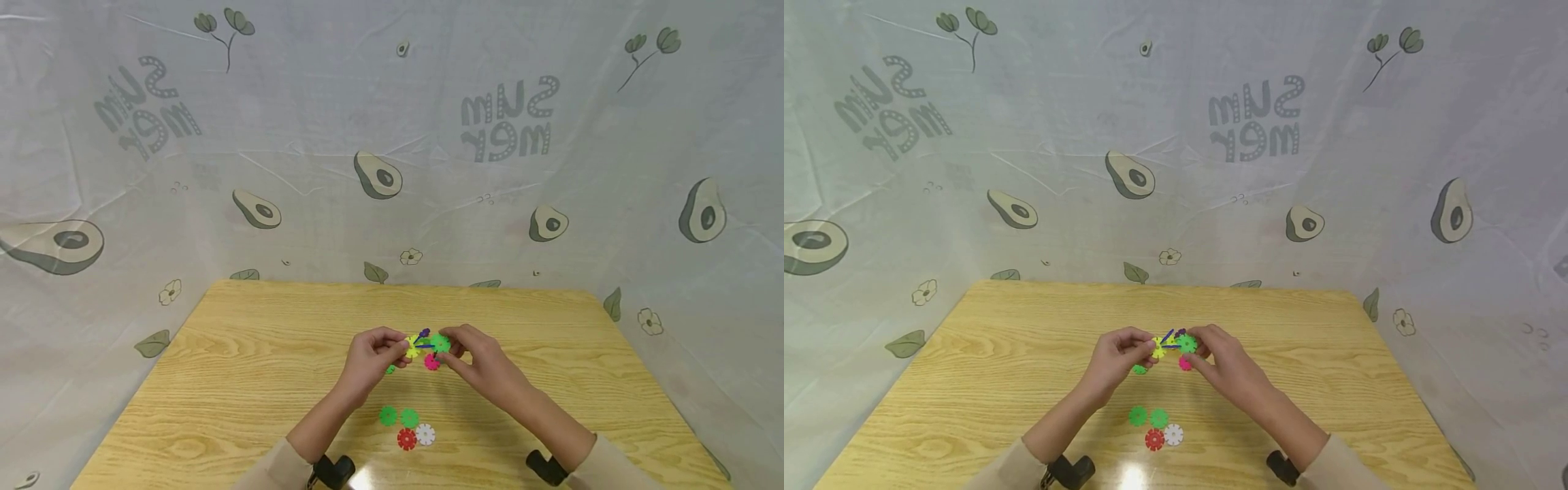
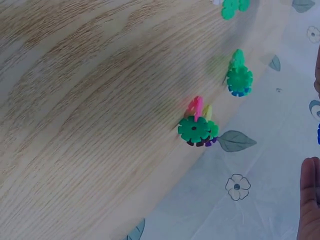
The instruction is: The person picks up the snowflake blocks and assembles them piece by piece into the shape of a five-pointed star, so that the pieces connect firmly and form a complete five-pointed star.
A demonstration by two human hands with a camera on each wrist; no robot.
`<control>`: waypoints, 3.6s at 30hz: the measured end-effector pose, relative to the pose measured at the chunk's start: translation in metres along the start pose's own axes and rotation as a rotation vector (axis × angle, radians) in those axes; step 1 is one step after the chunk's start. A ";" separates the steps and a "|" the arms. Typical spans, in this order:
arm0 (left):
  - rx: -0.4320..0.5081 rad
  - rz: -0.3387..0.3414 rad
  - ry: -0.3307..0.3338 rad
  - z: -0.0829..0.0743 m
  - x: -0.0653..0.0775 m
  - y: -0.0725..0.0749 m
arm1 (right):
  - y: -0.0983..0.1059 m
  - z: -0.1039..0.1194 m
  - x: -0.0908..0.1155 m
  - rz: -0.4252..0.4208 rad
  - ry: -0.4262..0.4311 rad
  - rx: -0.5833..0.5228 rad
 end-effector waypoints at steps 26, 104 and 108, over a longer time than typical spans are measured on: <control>0.079 -0.043 0.036 0.002 -0.001 0.003 | 0.001 -0.001 -0.004 -0.091 0.023 -0.017; 0.304 -0.001 0.051 0.010 -0.002 -0.002 | -0.031 -0.089 0.025 -0.103 -0.663 -1.090; 0.314 0.025 0.034 0.008 -0.001 -0.005 | -0.031 -0.083 0.022 -0.113 -0.667 -1.182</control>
Point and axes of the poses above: each hand's wrist, its own x-axis away from the middle knuckle, its own y-axis out of the back of the hand, z = x × y, the point moved 10 cm from there along -x, towards the middle knuckle, and after that the axes turned 11 degrees about -x, right-handed, at the moved point
